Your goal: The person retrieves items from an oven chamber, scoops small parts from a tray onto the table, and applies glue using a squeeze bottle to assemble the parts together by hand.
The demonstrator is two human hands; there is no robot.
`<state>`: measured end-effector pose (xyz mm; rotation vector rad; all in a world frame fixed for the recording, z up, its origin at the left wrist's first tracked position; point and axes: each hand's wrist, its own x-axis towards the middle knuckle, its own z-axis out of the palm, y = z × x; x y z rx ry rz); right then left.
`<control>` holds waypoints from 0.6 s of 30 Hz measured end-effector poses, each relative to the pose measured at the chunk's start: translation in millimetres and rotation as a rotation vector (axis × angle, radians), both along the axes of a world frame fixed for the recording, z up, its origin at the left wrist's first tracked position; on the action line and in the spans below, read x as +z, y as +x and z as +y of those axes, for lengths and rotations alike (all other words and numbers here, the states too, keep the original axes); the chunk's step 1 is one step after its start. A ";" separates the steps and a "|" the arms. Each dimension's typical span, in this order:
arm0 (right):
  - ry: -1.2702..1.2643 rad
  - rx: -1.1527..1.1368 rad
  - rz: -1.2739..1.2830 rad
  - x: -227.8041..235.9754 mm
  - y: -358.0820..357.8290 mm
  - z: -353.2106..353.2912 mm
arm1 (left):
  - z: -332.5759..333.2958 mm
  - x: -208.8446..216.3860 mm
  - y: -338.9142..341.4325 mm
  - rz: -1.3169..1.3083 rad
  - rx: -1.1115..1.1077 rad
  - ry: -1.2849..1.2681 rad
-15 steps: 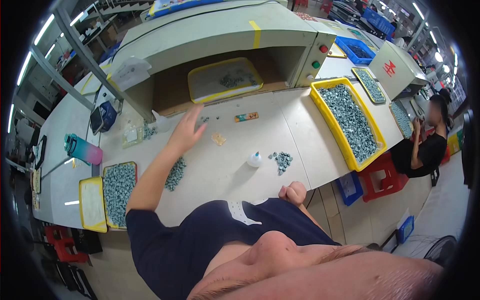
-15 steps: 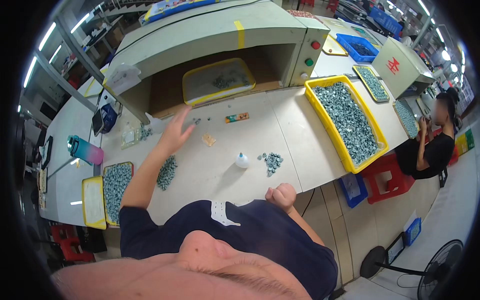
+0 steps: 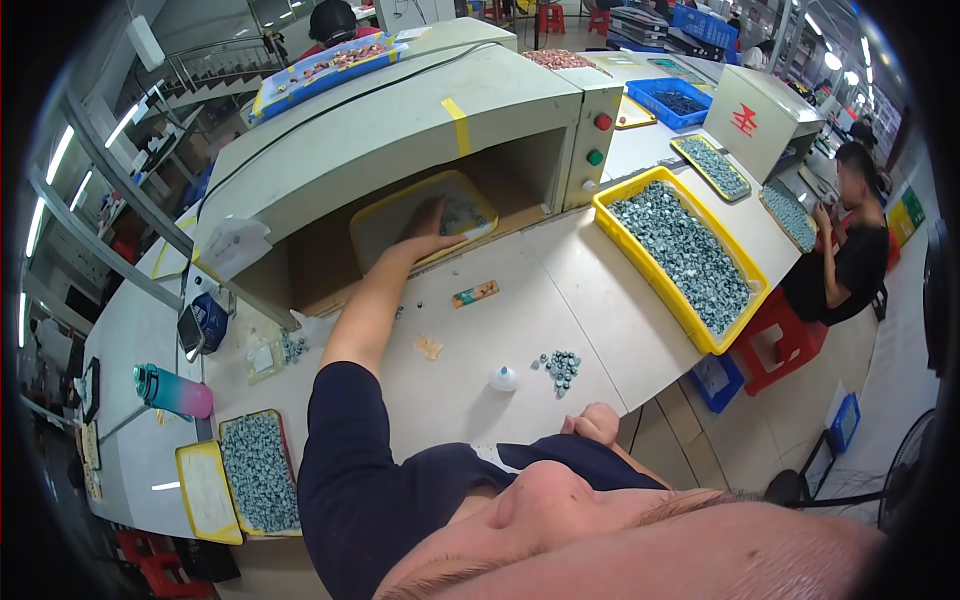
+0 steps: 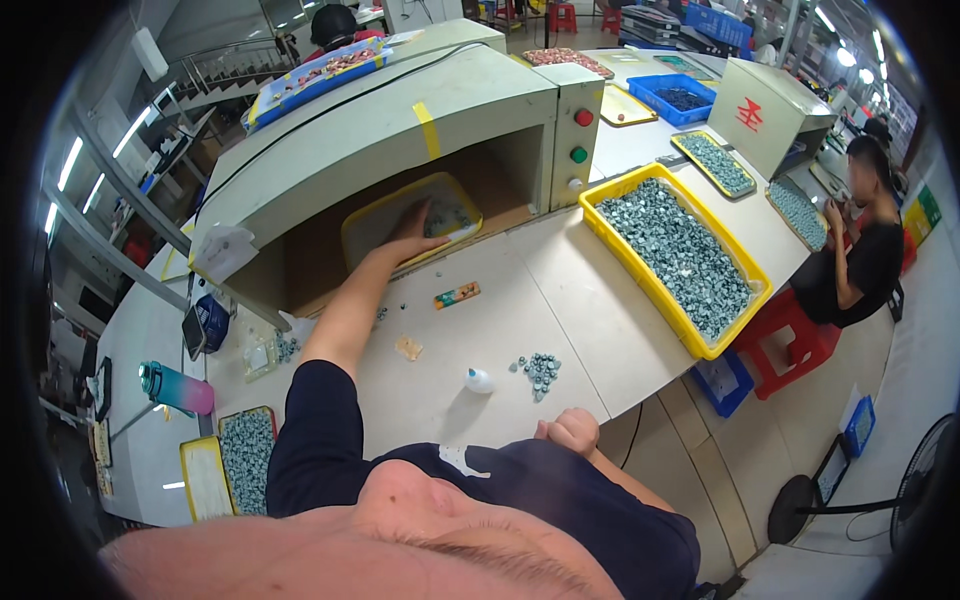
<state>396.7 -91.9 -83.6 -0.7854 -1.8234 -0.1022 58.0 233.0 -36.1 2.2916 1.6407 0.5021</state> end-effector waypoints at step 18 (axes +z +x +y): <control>0.001 -0.048 -0.035 -0.9 -3.4 1.8 | 49.1 -20.7 57.9 -0.051 -0.213 0.354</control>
